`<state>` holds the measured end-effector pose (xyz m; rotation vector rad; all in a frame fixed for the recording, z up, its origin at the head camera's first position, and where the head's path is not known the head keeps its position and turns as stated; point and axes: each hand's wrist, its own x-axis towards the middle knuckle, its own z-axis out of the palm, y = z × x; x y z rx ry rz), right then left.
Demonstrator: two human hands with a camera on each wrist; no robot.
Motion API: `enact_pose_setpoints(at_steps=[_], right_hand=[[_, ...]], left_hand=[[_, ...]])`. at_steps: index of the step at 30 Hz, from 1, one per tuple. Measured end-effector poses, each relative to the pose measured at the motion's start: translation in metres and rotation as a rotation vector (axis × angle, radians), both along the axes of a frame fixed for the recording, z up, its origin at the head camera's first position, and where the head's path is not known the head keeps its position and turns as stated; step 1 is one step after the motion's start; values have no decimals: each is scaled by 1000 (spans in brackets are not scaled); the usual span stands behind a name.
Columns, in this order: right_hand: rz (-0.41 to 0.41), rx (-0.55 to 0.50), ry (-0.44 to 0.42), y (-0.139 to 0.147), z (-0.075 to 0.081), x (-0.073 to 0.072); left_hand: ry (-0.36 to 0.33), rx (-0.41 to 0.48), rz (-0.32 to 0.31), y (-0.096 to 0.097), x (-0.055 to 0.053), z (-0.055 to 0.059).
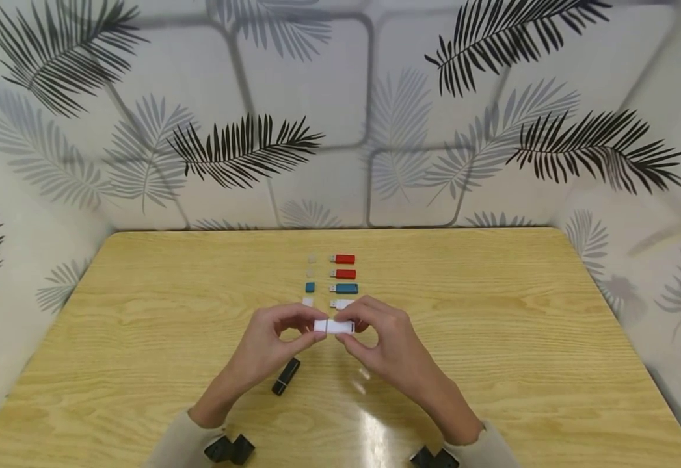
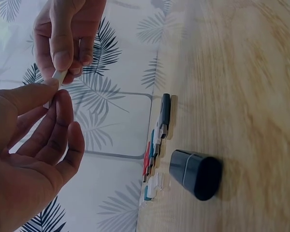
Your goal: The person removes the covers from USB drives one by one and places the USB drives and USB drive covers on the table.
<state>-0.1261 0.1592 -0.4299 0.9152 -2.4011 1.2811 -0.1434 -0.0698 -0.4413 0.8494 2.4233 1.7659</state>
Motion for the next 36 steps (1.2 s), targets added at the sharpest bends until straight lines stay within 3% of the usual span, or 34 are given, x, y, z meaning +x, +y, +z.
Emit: enact_pose_setpoints(at_steps=[19, 36], right_hand=[[54, -19, -8, 3, 9, 4], [104, -41, 35, 3, 14, 5]], left_hand=[[-22, 79, -76, -9, 0, 7], [-10, 118, -122, -11, -1, 10]])
